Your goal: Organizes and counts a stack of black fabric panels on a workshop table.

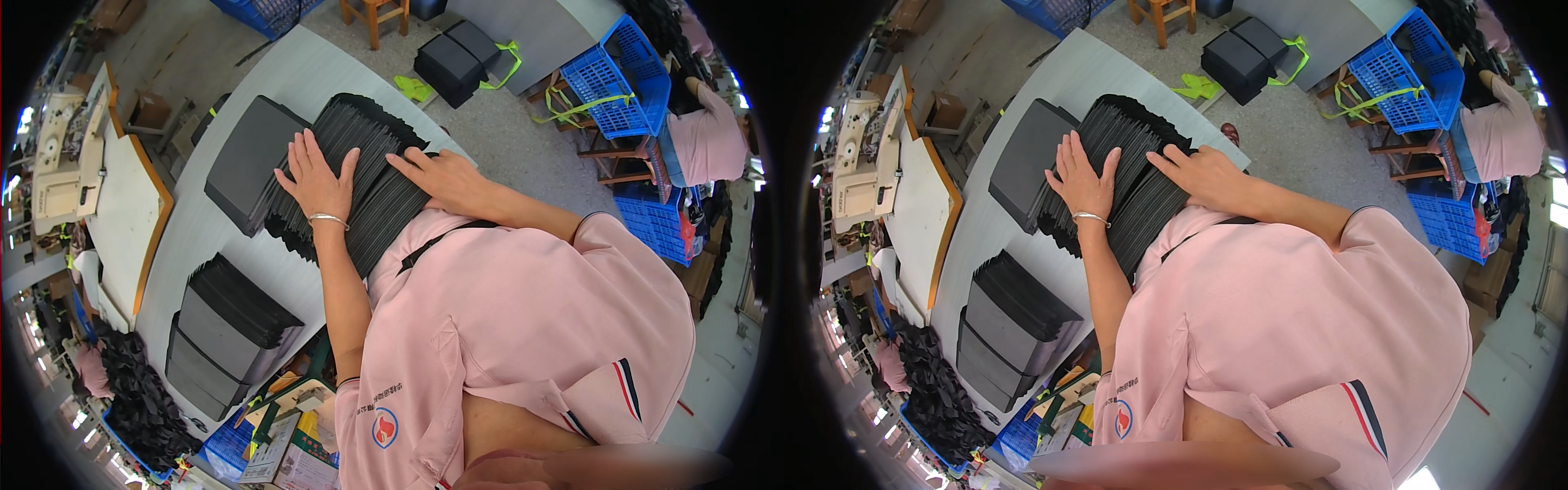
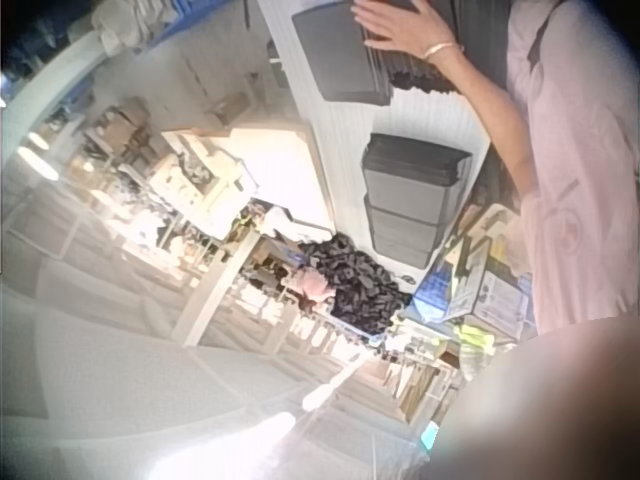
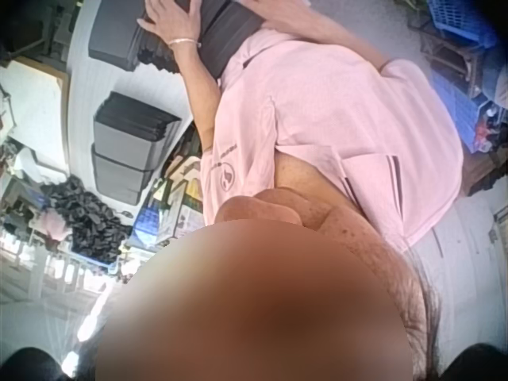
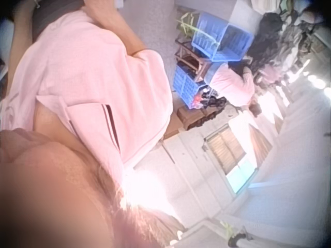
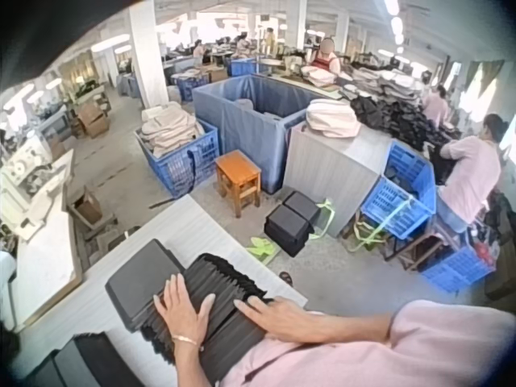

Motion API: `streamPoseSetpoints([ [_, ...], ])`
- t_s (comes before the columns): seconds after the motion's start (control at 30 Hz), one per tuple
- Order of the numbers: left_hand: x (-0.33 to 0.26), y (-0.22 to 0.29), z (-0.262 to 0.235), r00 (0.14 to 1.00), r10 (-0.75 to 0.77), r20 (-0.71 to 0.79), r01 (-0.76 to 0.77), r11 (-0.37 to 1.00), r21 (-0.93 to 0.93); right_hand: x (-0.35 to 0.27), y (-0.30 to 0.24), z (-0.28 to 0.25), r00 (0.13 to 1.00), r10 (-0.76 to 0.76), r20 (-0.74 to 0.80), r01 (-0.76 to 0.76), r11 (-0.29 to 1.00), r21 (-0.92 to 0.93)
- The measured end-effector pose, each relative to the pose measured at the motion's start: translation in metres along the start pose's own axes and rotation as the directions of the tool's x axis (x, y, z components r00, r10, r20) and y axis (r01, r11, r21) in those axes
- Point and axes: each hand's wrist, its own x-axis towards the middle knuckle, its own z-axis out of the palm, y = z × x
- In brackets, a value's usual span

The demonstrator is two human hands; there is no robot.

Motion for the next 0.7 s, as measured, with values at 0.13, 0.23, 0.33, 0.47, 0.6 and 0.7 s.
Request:
streamPoseSetpoints([
  [0.13, 0.0, 0.001, -0.001, 1.0, -0.005, 0.001, 0.005, 1.0, -0.007, 0.001, 0.001, 0.003, 1.0, -0.008, -0.01, 0.008, 1.0, 0.013],
  [0.23, 0.001, 0.0, -0.002, 1.0, -0.01, 0.005, 0.01, 0.999, -0.031, -0.001, 0.003, 0.006, 1.0, -0.016, -0.024, 0.017, 1.0, 0.024],
  [0.33, 0.0, 0.002, -0.007, 1.0, 0.024, 0.016, -0.024, 1.0, -0.01, -0.001, 0.006, 0.012, 0.998, -0.035, -0.054, 0.037, 0.999, 0.028],
  [0.47, 0.0, 0.003, -0.008, 0.999, 0.027, 0.019, -0.026, 1.0, -0.011, -0.001, 0.005, 0.009, 0.993, -0.047, -0.106, 0.05, 0.998, 0.033],
  [0.6, -0.001, 0.003, -0.009, 1.0, 0.024, 0.006, -0.024, 1.0, -0.007, -0.001, 0.003, 0.004, 0.994, -0.049, -0.093, 0.052, 0.998, 0.031],
  [0.7, -0.002, 0.003, -0.01, 1.0, 0.025, 0.005, -0.025, 1.0, -0.007, -0.001, 0.004, 0.006, 0.998, -0.043, -0.055, 0.045, 0.999, 0.026],
])
